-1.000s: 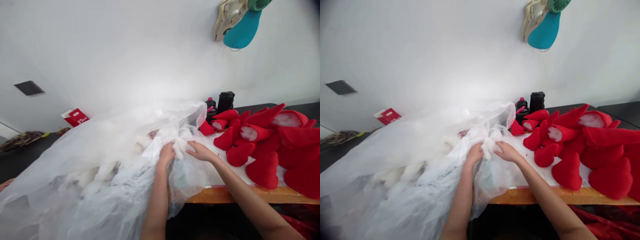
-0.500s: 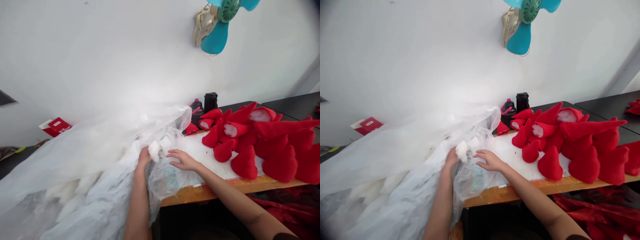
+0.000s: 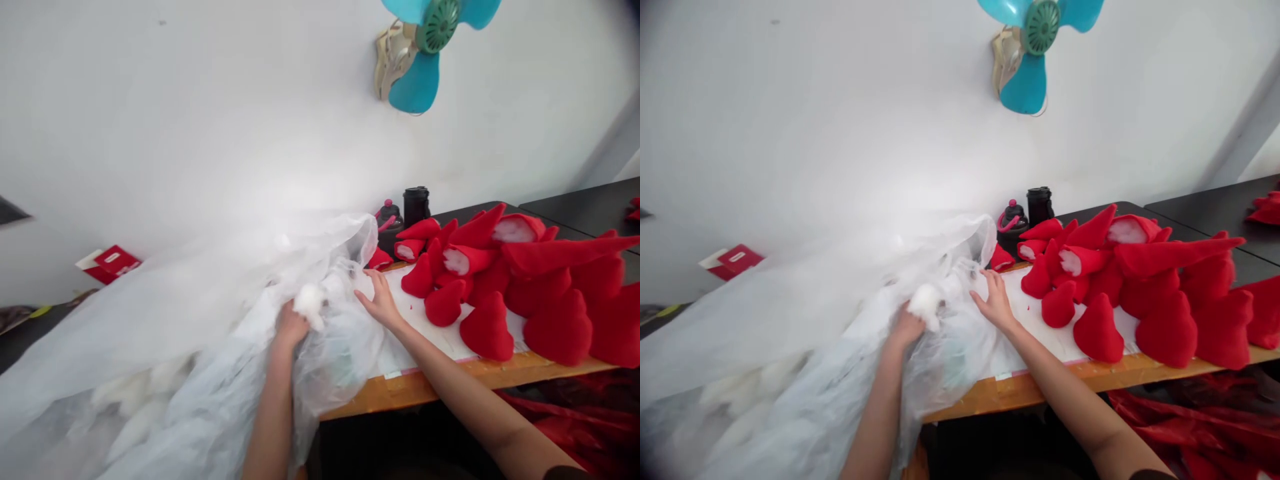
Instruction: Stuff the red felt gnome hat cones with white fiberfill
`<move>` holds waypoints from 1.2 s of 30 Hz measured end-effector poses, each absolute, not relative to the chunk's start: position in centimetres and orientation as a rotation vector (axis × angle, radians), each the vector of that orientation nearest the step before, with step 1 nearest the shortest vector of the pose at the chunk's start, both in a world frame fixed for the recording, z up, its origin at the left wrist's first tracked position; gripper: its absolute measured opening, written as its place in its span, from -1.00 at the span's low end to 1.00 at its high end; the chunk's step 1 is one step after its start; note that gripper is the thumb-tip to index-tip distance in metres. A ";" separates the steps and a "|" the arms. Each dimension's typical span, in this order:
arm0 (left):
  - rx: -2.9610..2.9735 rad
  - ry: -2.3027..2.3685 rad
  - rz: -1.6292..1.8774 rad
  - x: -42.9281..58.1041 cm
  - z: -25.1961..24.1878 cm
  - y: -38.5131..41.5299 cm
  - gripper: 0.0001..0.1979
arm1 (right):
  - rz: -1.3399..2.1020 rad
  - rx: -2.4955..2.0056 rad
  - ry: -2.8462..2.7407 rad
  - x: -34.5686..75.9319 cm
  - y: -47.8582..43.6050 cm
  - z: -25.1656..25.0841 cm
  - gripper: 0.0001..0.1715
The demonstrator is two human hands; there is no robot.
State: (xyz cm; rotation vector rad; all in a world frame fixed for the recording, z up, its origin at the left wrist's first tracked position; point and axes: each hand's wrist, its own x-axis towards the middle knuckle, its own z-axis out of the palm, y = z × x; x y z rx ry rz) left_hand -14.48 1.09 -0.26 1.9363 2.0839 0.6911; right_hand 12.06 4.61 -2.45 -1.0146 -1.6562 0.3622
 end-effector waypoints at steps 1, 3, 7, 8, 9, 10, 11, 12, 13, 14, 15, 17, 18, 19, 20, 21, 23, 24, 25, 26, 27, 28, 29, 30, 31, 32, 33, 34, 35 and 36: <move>1.990 2.095 0.616 -13.4 0.2 0.0 -0.50 | 0.350 -1.001 -1.676 12.3 4.6 -2.3 -0.35; 2.095 2.123 0.471 -11.4 1.7 -2.4 -0.38 | 0.316 -0.946 -1.760 12.6 4.3 -2.1 -0.30; 2.182 2.231 0.508 -10.8 5.9 -6.3 -0.43 | 0.216 -0.753 -1.956 12.7 2.6 -1.1 -0.42; 2.153 2.328 0.544 -11.5 6.6 -6.9 -0.42 | 0.208 -0.698 -1.994 12.6 2.1 -0.7 -0.44; 2.085 2.466 0.570 -12.4 7.1 -7.5 -0.37 | 0.212 -0.648 -2.033 12.5 1.6 -0.2 -0.42; 1.973 2.614 0.568 -13.5 7.4 -8.1 -0.31 | 0.229 -0.604 -2.082 12.3 1.0 0.2 -0.36; 1.842 2.715 0.533 -14.4 7.2 -8.5 -0.26 | 0.254 -0.561 -2.140 12.0 0.4 0.5 -0.30; 1.736 2.729 0.477 -15.1 6.8 -9.0 -0.25 | 0.280 -0.517 -2.209 11.7 -0.1 0.7 -0.24; 1.690 2.651 0.416 -15.5 6.2 -9.3 -0.27 | 0.301 -0.469 -2.282 11.3 -0.7 0.8 -0.18; 1.706 2.507 0.364 -15.4 5.3 -9.7 -0.31 | 0.315 -0.418 -2.357 10.8 -1.2 0.7 -0.14; 1.767 2.336 0.325 -14.9 4.4 -10.1 -0.37 | 0.327 -0.371 -2.433 10.3 -1.7 0.5 -0.11; 1.917 2.133 0.301 -13.0 2.6 -10.9 -0.40 | 0.352 -0.324 -2.570 9.4 -2.3 -0.4 -0.03; 1.956 2.137 0.288 -11.8 2.0 -11.4 -0.37 | 0.374 -0.330 -2.624 9.2 -2.4 -0.9 0.01; 1.974 2.161 0.283 -10.7 1.6 -12.0 -0.34 | 0.404 -0.353 -2.661 9.1 -2.4 -1.3 0.05; 1.992 2.147 0.274 -9.9 1.6 -12.7 -0.30 | 0.443 -0.386 -2.677 9.1 -2.2 -1.8 0.06; 2.009 2.101 0.264 -9.4 1.9 -13.5 -0.27 | 0.493 -0.419 -2.669 9.3 -2.0 -2.0 0.04; 2.052 1.959 0.268 -9.8 3.4 -15.1 -0.25 | 0.634 -0.457 -2.613 9.9 -1.5 -2.2 -0.05; 2.072 1.936 0.283 -10.6 4.5 -15.8 -0.25 | 0.716 -0.464 -2.577 10.2 -1.2 -2.2 -0.09; 2.084 2.006 0.314 -12.0 5.9 -16.2 -0.24 | 0.794 -0.469 -2.538 10.5 -1.0 -2.0 -0.13; 2.080 2.187 0.352 -13.7 7.3 -16.4 -0.17 | 0.860 -0.474 -2.500 10.7 -0.8 -1.8 -0.18; 2.029 2.469 0.387 -15.9 8.8 -16.2 -0.06 | 0.906 -0.479 -2.458 10.9 -0.6 -1.6 -0.24; 1.926 2.768 0.419 -18.4 10.3 -15.8 0.03 | 0.929 -0.489 -2.409 10.9 -0.4 -1.5 -0.31; 1.822 2.996 0.425 -21.2 11.7 -15.2 0.11 | 0.933 -0.510 -2.350 10.9 -0.2 -1.4 -0.38; 1.754 3.128 0.399 -24.1 13.1 -14.4 0.16 | 0.923 -0.542 -2.282 10.8 0.0 -1.3 -0.44; 1.685 3.199 0.367 -27.0 14.4 -13.6 0.20 | 0.899 -0.588 -2.205 10.8 0.3 -1.3 -0.48; 1.588 3.228 0.350 -29.8 15.5 -12.9 0.23 | 0.866 -0.646 -2.124 10.7 0.7 -1.3 -0.52; 1.454 3.233 0.379 -32.4 16.5 -12.2 0.24 | 0.822 -0.713 -2.041 10.7 1.2 -1.2 -0.53; 1.278 3.219 0.456 -34.5 17.4 -11.8 0.22 | 0.767 -0.782 -1.965 10.7 1.8 -1.1 -0.52; 1.139 3.175 0.547 -36.1 18.0 -11.4 0.17 | 0.699 -0.845 -1.902 10.7 2.6 -0.9 -0.52; 1.127 3.105 0.647 -37.2 18.4 -11.1 0.10 | 0.624 -0.904 -1.856 10.7 3.3 -0.7 -0.51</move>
